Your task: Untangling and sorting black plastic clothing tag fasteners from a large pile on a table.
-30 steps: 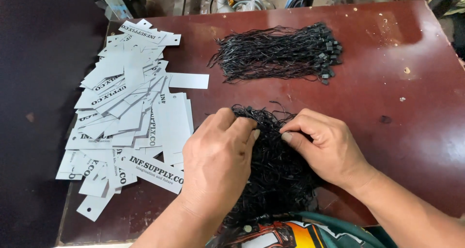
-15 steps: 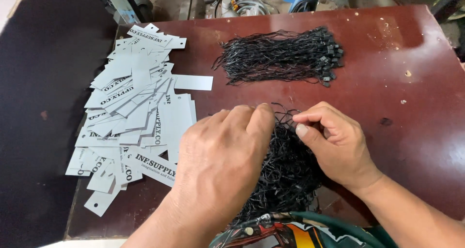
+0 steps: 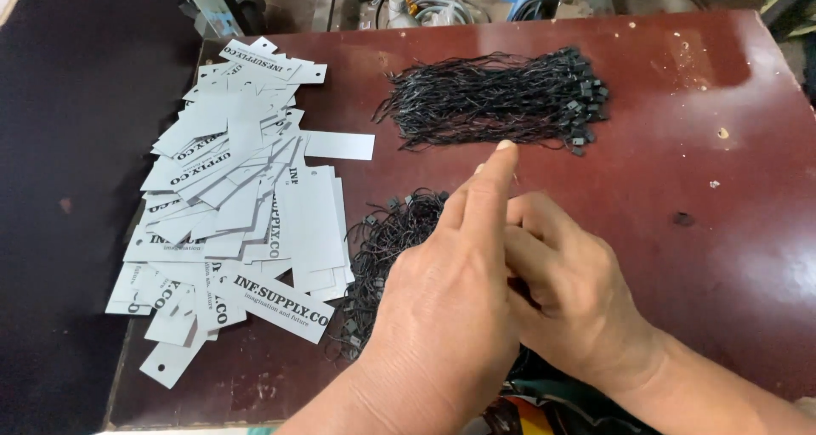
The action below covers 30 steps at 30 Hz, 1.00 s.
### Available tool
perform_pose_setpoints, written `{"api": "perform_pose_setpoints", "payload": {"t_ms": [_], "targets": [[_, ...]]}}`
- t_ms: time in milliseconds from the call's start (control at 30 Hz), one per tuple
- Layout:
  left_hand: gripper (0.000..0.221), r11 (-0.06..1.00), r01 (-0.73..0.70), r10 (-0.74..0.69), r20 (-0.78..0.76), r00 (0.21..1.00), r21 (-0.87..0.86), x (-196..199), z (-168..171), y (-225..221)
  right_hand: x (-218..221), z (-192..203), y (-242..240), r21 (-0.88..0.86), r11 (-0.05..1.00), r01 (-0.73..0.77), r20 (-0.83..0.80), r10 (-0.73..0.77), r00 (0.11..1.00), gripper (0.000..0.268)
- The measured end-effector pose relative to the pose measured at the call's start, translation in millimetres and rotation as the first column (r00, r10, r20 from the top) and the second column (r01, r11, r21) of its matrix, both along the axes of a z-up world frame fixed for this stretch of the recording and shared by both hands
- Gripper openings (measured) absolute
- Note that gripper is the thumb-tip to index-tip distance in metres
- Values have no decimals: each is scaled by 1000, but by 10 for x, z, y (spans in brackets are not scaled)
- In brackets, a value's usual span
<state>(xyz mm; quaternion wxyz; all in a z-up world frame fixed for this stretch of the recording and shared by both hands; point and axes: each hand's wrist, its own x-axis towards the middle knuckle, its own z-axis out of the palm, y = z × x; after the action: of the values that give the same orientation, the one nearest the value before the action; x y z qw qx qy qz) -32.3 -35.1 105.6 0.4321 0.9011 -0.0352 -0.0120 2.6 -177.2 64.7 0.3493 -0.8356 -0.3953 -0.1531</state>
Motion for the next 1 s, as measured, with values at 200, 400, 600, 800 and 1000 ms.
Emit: {"api": "perform_pose_setpoints", "payload": {"t_ms": [200,400,600,800,1000], "targets": [[85,975,-19,-11,-137,990,-221,40,7,0,45,-40,-36,3,1000,-27,143,26,989,7],[88,975,56,-87,-138,987,-214,89,-59,38,29,-137,-60,201,980,-1,-238,50,970,11],[19,990,-106,140,-470,872,98,164,158,197,345,77,-152,555,753,354,-703,197,683,19],[19,987,-98,114,-125,985,129,49,-463,257,760,516,-565,700,625,346,-605,260,753,12],[52,943,-108,14,285,958,316,-26,-347,309,828,549,-687,483,766,423,-658,-1,753,12]]}}
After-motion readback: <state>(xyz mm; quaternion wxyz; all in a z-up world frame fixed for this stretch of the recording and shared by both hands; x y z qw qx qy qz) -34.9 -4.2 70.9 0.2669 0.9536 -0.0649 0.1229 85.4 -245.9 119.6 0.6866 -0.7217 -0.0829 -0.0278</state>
